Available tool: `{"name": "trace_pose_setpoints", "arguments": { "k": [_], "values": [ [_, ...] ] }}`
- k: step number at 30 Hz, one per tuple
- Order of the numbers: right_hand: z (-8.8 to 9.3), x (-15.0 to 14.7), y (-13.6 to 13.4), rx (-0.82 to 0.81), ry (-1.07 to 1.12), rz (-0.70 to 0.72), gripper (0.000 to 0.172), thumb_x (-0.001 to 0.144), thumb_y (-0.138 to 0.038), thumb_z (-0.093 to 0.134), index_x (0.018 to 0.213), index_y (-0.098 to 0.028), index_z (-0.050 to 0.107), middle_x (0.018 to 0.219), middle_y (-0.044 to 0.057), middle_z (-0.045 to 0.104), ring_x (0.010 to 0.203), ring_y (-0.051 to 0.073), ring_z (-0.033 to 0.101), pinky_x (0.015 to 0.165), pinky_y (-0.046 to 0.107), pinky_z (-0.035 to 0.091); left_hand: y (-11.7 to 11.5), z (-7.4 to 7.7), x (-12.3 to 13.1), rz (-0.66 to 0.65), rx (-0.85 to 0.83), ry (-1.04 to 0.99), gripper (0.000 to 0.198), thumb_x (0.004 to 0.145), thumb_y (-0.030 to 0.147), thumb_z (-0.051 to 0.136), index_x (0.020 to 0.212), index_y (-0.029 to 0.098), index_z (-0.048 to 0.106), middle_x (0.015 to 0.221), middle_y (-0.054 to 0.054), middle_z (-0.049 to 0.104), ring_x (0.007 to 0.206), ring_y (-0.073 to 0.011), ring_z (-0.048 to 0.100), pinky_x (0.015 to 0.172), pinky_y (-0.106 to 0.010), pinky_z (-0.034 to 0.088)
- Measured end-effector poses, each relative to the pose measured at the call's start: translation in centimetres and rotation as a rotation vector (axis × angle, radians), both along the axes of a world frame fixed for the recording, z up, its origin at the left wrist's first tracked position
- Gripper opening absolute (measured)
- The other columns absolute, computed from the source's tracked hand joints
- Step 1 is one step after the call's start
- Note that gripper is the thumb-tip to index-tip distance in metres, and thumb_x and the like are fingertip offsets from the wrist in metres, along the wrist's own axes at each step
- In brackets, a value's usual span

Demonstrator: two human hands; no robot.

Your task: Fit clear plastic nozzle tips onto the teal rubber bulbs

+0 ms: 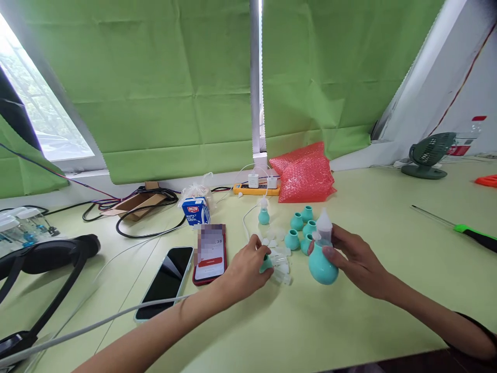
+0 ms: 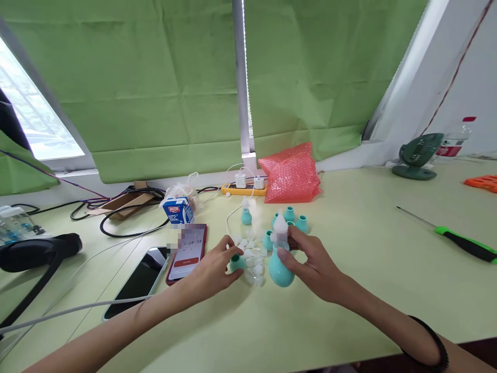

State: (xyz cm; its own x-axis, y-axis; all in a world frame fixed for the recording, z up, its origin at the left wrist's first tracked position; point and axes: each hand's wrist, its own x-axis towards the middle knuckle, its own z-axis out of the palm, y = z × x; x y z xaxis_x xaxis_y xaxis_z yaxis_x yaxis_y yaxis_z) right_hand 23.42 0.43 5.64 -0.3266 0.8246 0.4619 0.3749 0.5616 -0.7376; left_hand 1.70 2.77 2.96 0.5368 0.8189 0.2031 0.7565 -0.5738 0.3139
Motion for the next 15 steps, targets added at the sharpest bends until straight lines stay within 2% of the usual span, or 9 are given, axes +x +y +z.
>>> {"name": "trace_pose_setpoints", "arguments": {
  "k": [2,5,7,9,11,13,15],
  "values": [
    [-0.6,1.0,-0.5,0.0,-0.018,-0.004,0.02,0.082,-0.038,0.039,0.073,-0.021,0.041,0.063,0.002,0.048,0.061,0.016,0.05,0.053,0.027,0.042,0.4,0.9,0.0,-0.038,0.009,0.025,0.023,0.068,0.012,0.052,0.089,0.017,0.059,0.087,-0.006,0.054,0.061,-0.0141,0.056,0.058,-0.026,0.046],
    [-1.6,2.2,-1.3,0.003,-0.016,-0.033,0.018,0.083,-0.037,0.037,0.075,-0.021,0.042,0.064,0.001,0.047,0.058,0.014,0.047,0.051,0.026,0.041,1.3,3.6,0.8,-0.085,0.054,-0.049,0.018,0.067,0.012,0.054,0.083,0.016,0.062,0.075,-0.004,0.058,0.057,-0.0127,0.056,0.056,-0.023,0.046],
    [-2.1,2.7,-1.5,0.0,-0.013,-0.059,0.019,0.083,-0.037,0.037,0.074,-0.021,0.041,0.064,0.001,0.045,0.057,0.014,0.046,0.05,0.025,0.039,2.6,5.7,2.1,-0.058,0.146,-0.123,0.019,0.069,0.015,0.054,0.086,0.014,0.061,0.079,-0.004,0.059,0.062,-0.0136,0.057,0.059,-0.024,0.046],
    [-2.5,2.8,-1.7,-0.014,-0.009,-0.064,0.02,0.083,-0.037,0.037,0.073,-0.02,0.04,0.063,0.0,0.044,0.057,0.013,0.045,0.05,0.024,0.039,4.6,7.0,4.0,-0.013,0.214,-0.086,0.024,0.071,0.016,0.054,0.094,0.014,0.057,0.086,-0.004,0.06,0.07,-0.0149,0.058,0.064,-0.025,0.047],
    [-2.7,2.7,-1.8,-0.037,-0.006,-0.051,0.022,0.083,-0.038,0.036,0.072,-0.02,0.04,0.062,0.0,0.043,0.056,0.013,0.044,0.05,0.024,0.039,7.0,7.0,6.0,0.02,0.238,0.025,0.028,0.072,0.011,0.052,0.1,0.013,0.054,0.095,-0.006,0.059,0.082,-0.0172,0.057,0.071,-0.027,0.046],
    [-2.7,2.5,-2.0,-0.058,-0.016,-0.04,0.022,0.083,-0.038,0.036,0.073,-0.019,0.041,0.063,0.0,0.044,0.056,0.012,0.044,0.052,0.024,0.039,9.4,6.0,7.6,0.019,0.212,0.085,0.021,0.072,0.007,0.052,0.092,0.013,0.058,0.092,-0.007,0.06,0.088,-0.0205,0.055,0.074,-0.03,0.045],
    [-2.6,2.4,-2.3,-0.08,-0.041,-0.039,0.021,0.083,-0.037,0.036,0.075,-0.019,0.042,0.066,0.0,0.046,0.059,0.012,0.044,0.054,0.024,0.038,11.1,4.4,8.6,0.01,0.179,0.141,0.016,0.076,0.013,0.053,0.092,0.013,0.057,0.093,-0.007,0.059,0.089,-0.021,0.055,0.074,-0.034,0.045]
  ]
}}
